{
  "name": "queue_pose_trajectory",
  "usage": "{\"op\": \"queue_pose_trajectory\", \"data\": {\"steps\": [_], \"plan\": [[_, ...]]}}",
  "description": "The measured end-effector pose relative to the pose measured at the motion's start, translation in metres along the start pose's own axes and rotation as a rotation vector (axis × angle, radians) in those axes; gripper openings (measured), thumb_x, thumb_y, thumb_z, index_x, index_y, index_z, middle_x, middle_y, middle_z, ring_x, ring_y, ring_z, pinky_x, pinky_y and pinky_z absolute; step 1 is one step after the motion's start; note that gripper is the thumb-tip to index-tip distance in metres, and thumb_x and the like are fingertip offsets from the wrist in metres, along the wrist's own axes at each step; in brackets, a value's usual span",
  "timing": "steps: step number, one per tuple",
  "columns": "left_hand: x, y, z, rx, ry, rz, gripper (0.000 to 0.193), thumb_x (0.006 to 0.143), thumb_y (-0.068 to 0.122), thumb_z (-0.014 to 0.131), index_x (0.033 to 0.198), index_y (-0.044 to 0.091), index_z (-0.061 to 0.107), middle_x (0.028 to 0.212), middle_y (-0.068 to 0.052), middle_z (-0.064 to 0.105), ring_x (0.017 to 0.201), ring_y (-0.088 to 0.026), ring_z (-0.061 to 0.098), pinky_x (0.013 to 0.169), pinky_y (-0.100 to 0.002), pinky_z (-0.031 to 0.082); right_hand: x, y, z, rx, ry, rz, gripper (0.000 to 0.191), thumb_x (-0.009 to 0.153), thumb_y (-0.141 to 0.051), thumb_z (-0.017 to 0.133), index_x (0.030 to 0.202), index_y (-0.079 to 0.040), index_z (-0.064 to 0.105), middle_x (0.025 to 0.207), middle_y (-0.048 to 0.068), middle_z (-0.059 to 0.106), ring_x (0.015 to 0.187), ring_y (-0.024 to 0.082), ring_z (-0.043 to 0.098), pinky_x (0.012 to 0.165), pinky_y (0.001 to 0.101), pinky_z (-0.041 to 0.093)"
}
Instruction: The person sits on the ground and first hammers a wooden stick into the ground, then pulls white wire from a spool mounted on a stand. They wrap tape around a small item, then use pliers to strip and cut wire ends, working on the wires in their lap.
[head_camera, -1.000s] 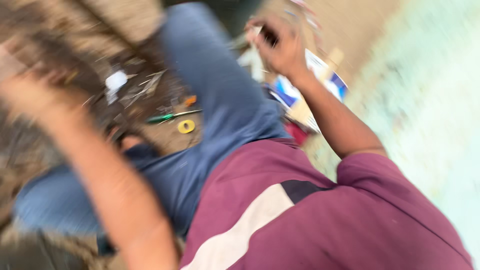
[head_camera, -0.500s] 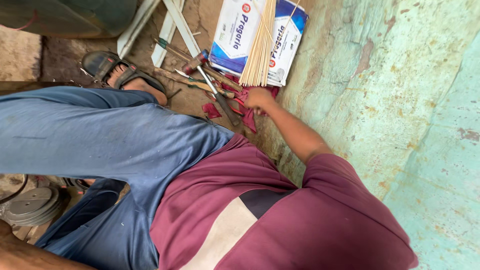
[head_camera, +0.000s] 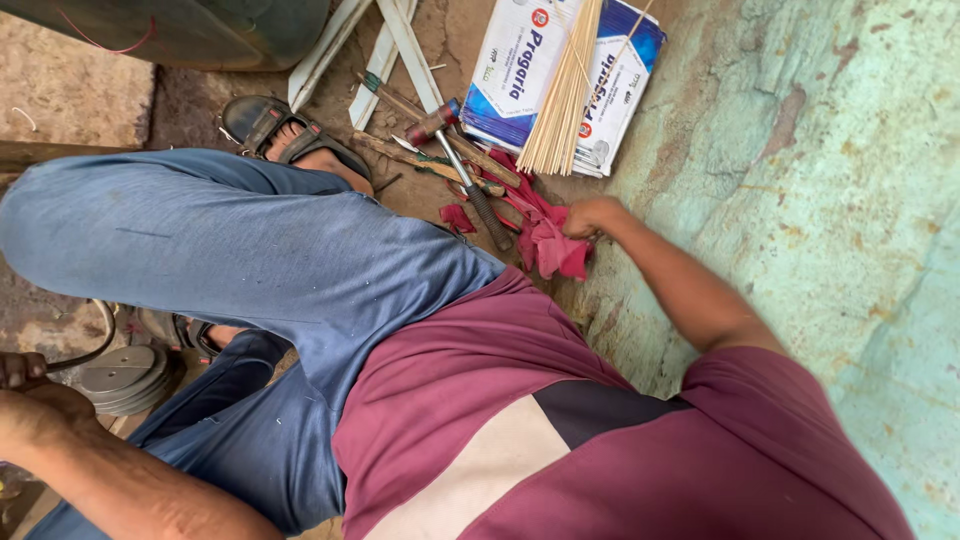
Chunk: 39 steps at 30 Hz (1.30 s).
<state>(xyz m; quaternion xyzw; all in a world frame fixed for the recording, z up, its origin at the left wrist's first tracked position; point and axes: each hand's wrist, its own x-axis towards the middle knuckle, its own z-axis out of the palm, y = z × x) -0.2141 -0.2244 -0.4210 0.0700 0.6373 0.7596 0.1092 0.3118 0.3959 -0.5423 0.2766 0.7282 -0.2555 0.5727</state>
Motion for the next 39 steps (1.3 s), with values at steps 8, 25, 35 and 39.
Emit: {"op": "queue_pose_trajectory", "data": {"steps": [8, 25, 35, 39], "plan": [[-0.005, 0.009, 0.032, -0.049, 0.029, 0.051, 0.026, 0.120, 0.020, 0.052, 0.101, 0.002, 0.055, 0.075, -0.001, 0.040, 0.063, -0.010, 0.035, 0.061, -0.027, 0.028, -0.246, -0.031, -0.125, -0.253, 0.308, -0.278, 0.030, 0.080, -0.033, 0.065, 0.085, -0.005, 0.075, 0.076, 0.020, 0.071, 0.070, 0.038, 0.064, 0.067, 0.0487, 0.050], [-0.055, 0.072, 0.142, 0.251, 0.280, 0.325, 0.040, 0.111, 0.034, 0.055, 0.082, 0.008, 0.058, 0.069, 0.008, 0.044, 0.064, -0.004, 0.037, 0.056, -0.025, 0.028, -0.290, -0.397, -0.267, 1.374, 0.044, -1.859, 0.039, 0.095, -0.034, 0.065, 0.123, -0.008, 0.070, 0.101, 0.015, 0.064, 0.090, 0.029, 0.062, 0.083, 0.0440, 0.050], [-0.038, 0.071, 0.137, 0.334, 0.557, 0.302, 0.041, 0.112, 0.030, 0.051, 0.081, 0.004, 0.058, 0.067, -0.004, 0.048, 0.065, -0.015, 0.043, 0.059, -0.033, 0.037, -0.179, -0.600, -0.176, 1.454, -0.534, -1.491, 0.049, 0.101, -0.043, 0.055, 0.135, -0.008, 0.059, 0.125, 0.013, 0.065, 0.113, 0.029, 0.064, 0.103, 0.0461, 0.051], [-0.033, 0.049, 0.163, 0.591, 0.451, 0.330, 0.025, 0.105, 0.019, 0.056, 0.094, -0.003, 0.064, 0.082, -0.024, 0.063, 0.072, -0.043, 0.052, 0.068, -0.047, 0.049, -0.155, -0.611, -0.151, 1.456, -0.764, -1.343, 0.054, 0.103, -0.047, 0.052, 0.140, -0.009, 0.055, 0.134, 0.012, 0.065, 0.122, 0.029, 0.065, 0.110, 0.0469, 0.052]]}}
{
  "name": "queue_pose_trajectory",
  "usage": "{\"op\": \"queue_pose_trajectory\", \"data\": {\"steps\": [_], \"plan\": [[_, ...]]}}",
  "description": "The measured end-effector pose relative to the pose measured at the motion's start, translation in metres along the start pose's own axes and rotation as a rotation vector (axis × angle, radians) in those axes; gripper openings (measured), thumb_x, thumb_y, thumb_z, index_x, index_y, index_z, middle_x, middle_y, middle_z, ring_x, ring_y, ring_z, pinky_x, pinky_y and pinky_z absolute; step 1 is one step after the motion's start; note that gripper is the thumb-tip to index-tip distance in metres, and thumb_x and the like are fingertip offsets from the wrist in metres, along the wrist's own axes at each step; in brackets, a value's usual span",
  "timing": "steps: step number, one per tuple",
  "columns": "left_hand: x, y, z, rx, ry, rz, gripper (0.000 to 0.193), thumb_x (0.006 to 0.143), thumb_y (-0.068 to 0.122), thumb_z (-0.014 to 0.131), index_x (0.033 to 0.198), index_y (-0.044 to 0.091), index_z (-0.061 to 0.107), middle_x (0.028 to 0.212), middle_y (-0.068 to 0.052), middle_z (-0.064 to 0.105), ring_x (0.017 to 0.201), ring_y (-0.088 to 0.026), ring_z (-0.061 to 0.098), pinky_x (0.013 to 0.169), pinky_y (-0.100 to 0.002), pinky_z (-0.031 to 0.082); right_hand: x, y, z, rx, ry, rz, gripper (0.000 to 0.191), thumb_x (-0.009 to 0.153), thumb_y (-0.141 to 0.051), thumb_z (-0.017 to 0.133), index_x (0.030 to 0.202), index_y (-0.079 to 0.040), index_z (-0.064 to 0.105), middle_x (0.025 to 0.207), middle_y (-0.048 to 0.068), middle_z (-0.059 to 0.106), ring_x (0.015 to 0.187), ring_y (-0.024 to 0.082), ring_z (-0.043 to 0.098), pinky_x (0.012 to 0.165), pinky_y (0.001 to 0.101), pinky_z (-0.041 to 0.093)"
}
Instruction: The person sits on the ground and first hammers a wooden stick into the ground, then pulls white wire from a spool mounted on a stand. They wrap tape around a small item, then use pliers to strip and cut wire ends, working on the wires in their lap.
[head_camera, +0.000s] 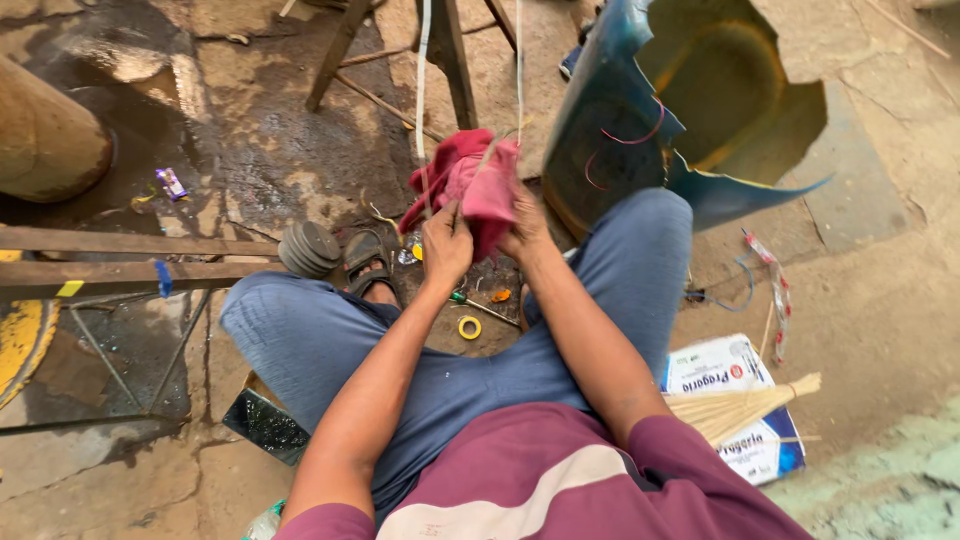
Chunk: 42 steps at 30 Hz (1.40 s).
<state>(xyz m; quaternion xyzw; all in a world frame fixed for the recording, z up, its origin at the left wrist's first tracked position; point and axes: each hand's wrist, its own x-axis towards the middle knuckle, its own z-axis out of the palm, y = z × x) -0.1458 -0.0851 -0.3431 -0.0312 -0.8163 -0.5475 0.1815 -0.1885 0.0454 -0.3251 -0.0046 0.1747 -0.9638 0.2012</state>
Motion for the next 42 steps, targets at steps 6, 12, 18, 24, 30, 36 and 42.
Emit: {"op": "queue_pose_trajectory", "data": {"steps": [6, 12, 18, 24, 30, 36, 42], "plan": [[-0.027, 0.001, 0.027, 0.377, -0.257, -0.121, 0.022, 0.092, 0.020, 0.061, 0.095, 0.002, 0.073, 0.080, -0.031, 0.067, 0.078, -0.050, 0.067, 0.075, -0.059, 0.052, 0.022, 0.000, -0.043, -0.005, 0.372, 0.020, 0.048, 0.101, -0.047, 0.062, 0.125, -0.005, 0.065, 0.115, 0.014, 0.070, 0.097, 0.030, 0.070, 0.094, 0.0519, 0.057], [-0.068, 0.033, 0.011, 0.452, -0.440, -0.311, 0.033, 0.100, 0.029, 0.058, 0.087, 0.002, 0.071, 0.079, -0.032, 0.066, 0.079, -0.051, 0.066, 0.075, -0.060, 0.051, 0.035, -0.023, -0.077, -0.043, 0.619, 0.010, 0.037, 0.100, -0.045, 0.051, 0.111, -0.013, 0.065, 0.107, 0.014, 0.070, 0.090, 0.037, 0.070, 0.084, 0.0581, 0.057], [-0.107, 0.094, -0.105, 0.306, -0.466, -0.280, 0.041, 0.100, 0.032, 0.057, 0.077, 0.000, 0.066, 0.062, -0.022, 0.057, 0.059, -0.038, 0.055, 0.058, -0.049, 0.044, 0.040, -0.082, -0.105, -0.009, 0.889, -0.498, 0.042, 0.105, -0.047, 0.042, 0.101, -0.011, 0.064, 0.103, 0.013, 0.063, 0.089, 0.034, 0.068, 0.081, 0.0575, 0.061], [-0.069, 0.077, -0.148, -0.089, -0.051, -0.263, 0.038, 0.106, 0.028, 0.054, 0.077, 0.003, 0.058, 0.061, 0.002, 0.050, 0.057, -0.005, 0.045, 0.051, -0.028, 0.037, 0.046, -0.062, -0.106, 0.006, 0.463, -0.318, 0.050, 0.101, -0.055, 0.046, 0.117, -0.011, 0.062, 0.119, 0.010, 0.067, 0.105, 0.031, 0.065, 0.097, 0.0513, 0.053], [-0.041, 0.007, -0.054, -0.106, 0.068, -0.080, 0.033, 0.107, 0.025, 0.058, 0.084, 0.001, 0.060, 0.067, 0.001, 0.047, 0.065, -0.008, 0.044, 0.057, -0.031, 0.038, 0.030, -0.020, -0.077, 0.013, 0.029, -0.099, 0.046, 0.101, -0.034, 0.043, 0.134, -0.004, 0.057, 0.132, 0.016, 0.066, 0.126, 0.034, 0.063, 0.117, 0.0504, 0.045], [-0.045, -0.017, -0.015, -0.013, -0.067, -0.212, 0.035, 0.104, 0.029, 0.060, 0.084, 0.000, 0.063, 0.063, -0.016, 0.049, 0.059, -0.020, 0.045, 0.055, -0.040, 0.039, 0.018, -0.003, -0.063, -0.026, 0.064, 0.139, 0.058, 0.098, -0.042, 0.040, 0.133, 0.000, 0.058, 0.132, 0.020, 0.066, 0.119, 0.036, 0.065, 0.110, 0.0501, 0.047], [-0.054, -0.013, -0.006, 0.089, 0.023, -0.184, 0.032, 0.103, 0.027, 0.058, 0.087, 0.000, 0.064, 0.068, -0.021, 0.056, 0.059, -0.034, 0.050, 0.056, -0.045, 0.041, 0.024, 0.008, -0.052, 0.015, -0.046, 0.132, 0.050, 0.106, -0.036, 0.041, 0.136, 0.001, 0.058, 0.132, 0.020, 0.066, 0.120, 0.035, 0.065, 0.112, 0.0509, 0.048]]}}
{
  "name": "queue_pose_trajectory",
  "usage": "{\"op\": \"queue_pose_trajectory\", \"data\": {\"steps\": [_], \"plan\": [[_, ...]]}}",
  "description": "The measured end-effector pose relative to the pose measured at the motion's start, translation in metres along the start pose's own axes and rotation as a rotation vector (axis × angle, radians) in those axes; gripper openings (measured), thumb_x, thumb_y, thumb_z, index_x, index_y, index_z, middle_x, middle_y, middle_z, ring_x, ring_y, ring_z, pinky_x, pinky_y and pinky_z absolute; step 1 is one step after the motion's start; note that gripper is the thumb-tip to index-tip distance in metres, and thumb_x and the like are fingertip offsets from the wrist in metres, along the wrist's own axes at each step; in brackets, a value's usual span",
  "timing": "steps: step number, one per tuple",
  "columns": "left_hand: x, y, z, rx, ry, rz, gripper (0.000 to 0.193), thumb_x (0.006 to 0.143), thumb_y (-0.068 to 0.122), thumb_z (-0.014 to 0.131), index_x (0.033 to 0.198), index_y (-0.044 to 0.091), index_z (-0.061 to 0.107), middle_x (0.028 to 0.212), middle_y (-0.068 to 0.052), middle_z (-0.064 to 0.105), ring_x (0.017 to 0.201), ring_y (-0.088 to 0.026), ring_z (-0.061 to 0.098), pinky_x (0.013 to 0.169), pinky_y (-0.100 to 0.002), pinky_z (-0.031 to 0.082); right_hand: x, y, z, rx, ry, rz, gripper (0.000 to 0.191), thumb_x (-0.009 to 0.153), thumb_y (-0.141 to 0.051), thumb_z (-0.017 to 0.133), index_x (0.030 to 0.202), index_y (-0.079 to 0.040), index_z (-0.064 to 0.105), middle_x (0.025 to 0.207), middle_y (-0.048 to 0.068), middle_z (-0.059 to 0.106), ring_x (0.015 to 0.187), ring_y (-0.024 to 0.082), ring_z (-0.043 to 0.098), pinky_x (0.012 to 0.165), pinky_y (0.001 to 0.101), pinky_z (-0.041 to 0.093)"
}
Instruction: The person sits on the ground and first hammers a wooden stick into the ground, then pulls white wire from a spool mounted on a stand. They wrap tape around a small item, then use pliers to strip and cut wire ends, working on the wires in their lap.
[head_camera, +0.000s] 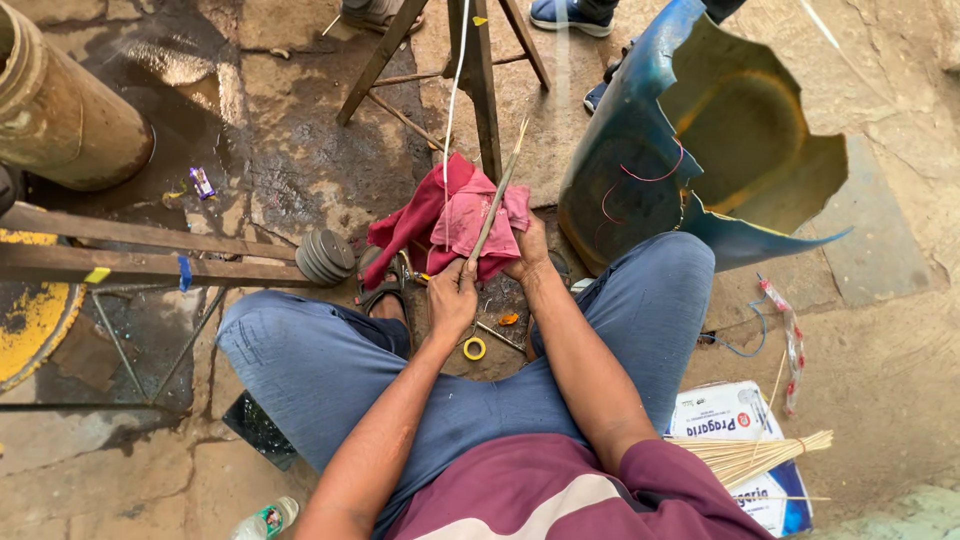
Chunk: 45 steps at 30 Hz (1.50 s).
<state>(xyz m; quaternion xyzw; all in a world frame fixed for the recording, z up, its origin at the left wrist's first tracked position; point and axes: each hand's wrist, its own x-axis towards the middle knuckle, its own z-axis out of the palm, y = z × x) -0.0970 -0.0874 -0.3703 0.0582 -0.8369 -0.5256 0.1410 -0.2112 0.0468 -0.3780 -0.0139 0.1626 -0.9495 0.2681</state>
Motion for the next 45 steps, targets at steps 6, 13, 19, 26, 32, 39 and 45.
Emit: {"op": "queue_pose_trajectory", "data": {"steps": [6, 13, 19, 26, 32, 39, 45], "plan": [[-0.002, 0.012, -0.009, -0.187, 0.081, 0.011, 0.035, 0.104, 0.027, 0.056, 0.084, -0.001, 0.058, 0.064, -0.021, 0.053, 0.055, -0.040, 0.052, 0.055, -0.046, 0.042, 0.000, -0.006, 0.024, 0.050, -0.050, 0.011, 0.047, 0.104, -0.037, 0.047, 0.131, -0.001, 0.059, 0.129, 0.018, 0.068, 0.117, 0.034, 0.067, 0.107, 0.0488, 0.049], [-0.005, 0.008, -0.008, 0.001, 0.028, -0.062, 0.036, 0.103, 0.030, 0.059, 0.084, 0.000, 0.062, 0.066, -0.025, 0.056, 0.059, -0.045, 0.055, 0.056, -0.049, 0.040, 0.007, -0.005, 0.009, -0.075, -0.079, 0.036, 0.034, 0.112, -0.019, 0.056, 0.143, -0.005, 0.057, 0.133, 0.011, 0.066, 0.121, 0.029, 0.066, 0.114, 0.0498, 0.050], [-0.006, 0.026, -0.024, 0.227, -0.008, 0.072, 0.034, 0.094, 0.036, 0.066, 0.084, 0.004, 0.070, 0.069, -0.024, 0.063, 0.062, -0.043, 0.061, 0.057, -0.053, 0.046, 0.012, -0.001, 0.030, -0.285, 0.144, -0.113, 0.041, 0.105, -0.023, 0.047, 0.138, 0.000, 0.054, 0.129, 0.017, 0.068, 0.113, 0.032, 0.070, 0.104, 0.0493, 0.053], [0.103, 0.042, -0.091, 0.282, 0.305, 0.354, 0.033, 0.096, 0.033, 0.070, 0.084, 0.002, 0.068, 0.088, -0.022, 0.070, 0.085, -0.044, 0.067, 0.079, -0.052, 0.051, 0.005, 0.032, 0.056, -0.598, 0.109, -0.006, 0.025, 0.107, -0.014, 0.061, 0.130, -0.004, 0.059, 0.114, 0.006, 0.066, 0.100, 0.016, 0.064, 0.090, 0.0333, 0.052], [0.186, 0.007, -0.093, -0.592, -0.320, -0.234, 0.034, 0.104, 0.030, 0.061, 0.096, -0.001, 0.072, 0.089, -0.008, 0.074, 0.084, -0.017, 0.072, 0.079, -0.032, 0.055, 0.016, 0.078, 0.042, -1.091, 0.043, 0.060, 0.021, 0.106, -0.025, 0.059, 0.112, -0.006, 0.067, 0.092, -0.008, 0.063, 0.084, 0.004, 0.052, 0.075, 0.0211, 0.046], [0.193, -0.009, -0.110, -0.652, -0.144, -0.157, 0.028, 0.105, 0.016, 0.056, 0.094, -0.003, 0.075, 0.088, -0.008, 0.077, 0.081, -0.014, 0.070, 0.080, -0.030, 0.057, 0.040, 0.077, 0.078, -0.599, 0.300, -0.133, 0.032, 0.107, -0.030, 0.051, 0.120, -0.004, 0.061, 0.109, 0.005, 0.066, 0.098, 0.020, 0.061, 0.089, 0.0366, 0.051], [0.202, -0.013, -0.109, -0.712, 0.026, 0.078, 0.020, 0.101, 0.012, 0.064, 0.103, -0.002, 0.077, 0.101, -0.005, 0.078, 0.095, -0.012, 0.070, 0.089, -0.029, 0.056, 0.058, 0.077, 0.132, -0.304, 0.134, 0.007, 0.046, 0.101, -0.025, 0.050, 0.139, 0.002, 0.052, 0.131, 0.011, 0.066, 0.118, 0.023, 0.066, 0.104, 0.0384, 0.053]]}}
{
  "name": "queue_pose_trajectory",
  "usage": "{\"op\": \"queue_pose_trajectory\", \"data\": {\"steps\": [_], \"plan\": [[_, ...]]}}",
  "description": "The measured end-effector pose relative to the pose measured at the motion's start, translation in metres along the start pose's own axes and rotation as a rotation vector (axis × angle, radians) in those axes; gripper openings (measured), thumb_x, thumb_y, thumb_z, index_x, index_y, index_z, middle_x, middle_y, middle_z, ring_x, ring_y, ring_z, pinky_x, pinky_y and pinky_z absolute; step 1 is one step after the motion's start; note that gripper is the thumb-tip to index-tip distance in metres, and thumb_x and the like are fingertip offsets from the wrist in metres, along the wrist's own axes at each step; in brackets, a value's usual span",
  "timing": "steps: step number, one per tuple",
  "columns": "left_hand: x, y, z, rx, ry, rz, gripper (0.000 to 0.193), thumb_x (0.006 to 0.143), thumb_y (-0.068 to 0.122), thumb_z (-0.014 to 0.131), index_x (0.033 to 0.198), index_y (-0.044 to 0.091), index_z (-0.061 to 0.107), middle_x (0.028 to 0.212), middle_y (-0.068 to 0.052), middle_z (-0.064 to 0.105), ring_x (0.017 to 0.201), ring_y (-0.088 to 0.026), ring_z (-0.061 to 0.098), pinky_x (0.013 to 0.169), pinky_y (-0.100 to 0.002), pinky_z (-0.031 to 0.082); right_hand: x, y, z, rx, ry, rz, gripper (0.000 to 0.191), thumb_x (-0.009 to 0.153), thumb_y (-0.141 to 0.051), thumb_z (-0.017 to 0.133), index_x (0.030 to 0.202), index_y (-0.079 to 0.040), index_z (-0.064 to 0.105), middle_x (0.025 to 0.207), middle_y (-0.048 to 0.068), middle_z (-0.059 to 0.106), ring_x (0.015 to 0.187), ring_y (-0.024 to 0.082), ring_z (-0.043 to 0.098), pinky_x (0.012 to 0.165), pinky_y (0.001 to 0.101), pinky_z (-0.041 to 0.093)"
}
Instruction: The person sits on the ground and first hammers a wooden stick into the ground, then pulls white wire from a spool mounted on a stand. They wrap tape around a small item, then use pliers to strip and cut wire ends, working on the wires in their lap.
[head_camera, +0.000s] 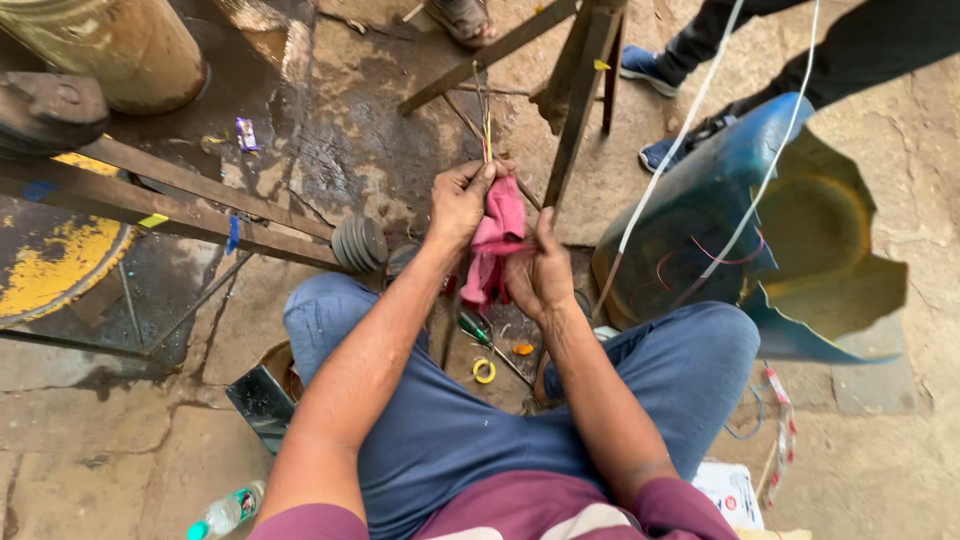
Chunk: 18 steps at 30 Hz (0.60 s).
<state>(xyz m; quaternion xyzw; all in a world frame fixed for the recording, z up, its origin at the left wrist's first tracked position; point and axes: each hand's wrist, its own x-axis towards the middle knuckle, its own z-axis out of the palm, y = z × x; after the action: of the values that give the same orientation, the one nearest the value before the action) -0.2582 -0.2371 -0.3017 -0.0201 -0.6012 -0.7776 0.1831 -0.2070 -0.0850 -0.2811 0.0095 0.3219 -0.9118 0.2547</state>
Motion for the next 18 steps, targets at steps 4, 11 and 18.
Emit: {"op": "queue_pose_trajectory", "data": {"steps": [4, 11, 18], "plan": [[-0.003, -0.007, 0.000, 0.020, 0.058, -0.024, 0.016, 0.097, 0.012, 0.068, 0.101, -0.001, 0.077, 0.099, -0.003, 0.074, 0.087, -0.012, 0.067, 0.078, -0.029, 0.056, 0.022, 0.011, -0.009, -0.344, 0.046, -0.058, 0.037, 0.110, -0.021, 0.060, 0.135, 0.006, 0.060, 0.112, 0.007, 0.067, 0.098, 0.015, 0.063, 0.089, 0.0313, 0.052], [0.004, 0.009, 0.005, 0.020, -0.020, -0.288, 0.025, 0.103, 0.021, 0.059, 0.095, 0.005, 0.076, 0.079, -0.005, 0.076, 0.056, -0.009, 0.054, 0.048, -0.026, 0.043, 0.041, 0.029, -0.031, -0.820, 0.170, -0.099, 0.034, 0.113, -0.031, 0.053, 0.118, 0.002, 0.062, 0.092, 0.010, 0.062, 0.076, 0.017, 0.053, 0.068, 0.0322, 0.044], [0.006, 0.011, -0.015, 0.000, 0.150, -0.229, 0.035, 0.107, 0.023, 0.055, 0.079, 0.003, 0.063, 0.066, -0.004, 0.063, 0.054, -0.009, 0.060, 0.050, -0.028, 0.050, 0.046, 0.038, 0.000, -0.901, -0.116, -0.266, 0.044, 0.106, -0.028, 0.055, 0.141, -0.001, 0.051, 0.128, 0.003, 0.064, 0.117, 0.011, 0.055, 0.105, 0.0286, 0.043]]}}
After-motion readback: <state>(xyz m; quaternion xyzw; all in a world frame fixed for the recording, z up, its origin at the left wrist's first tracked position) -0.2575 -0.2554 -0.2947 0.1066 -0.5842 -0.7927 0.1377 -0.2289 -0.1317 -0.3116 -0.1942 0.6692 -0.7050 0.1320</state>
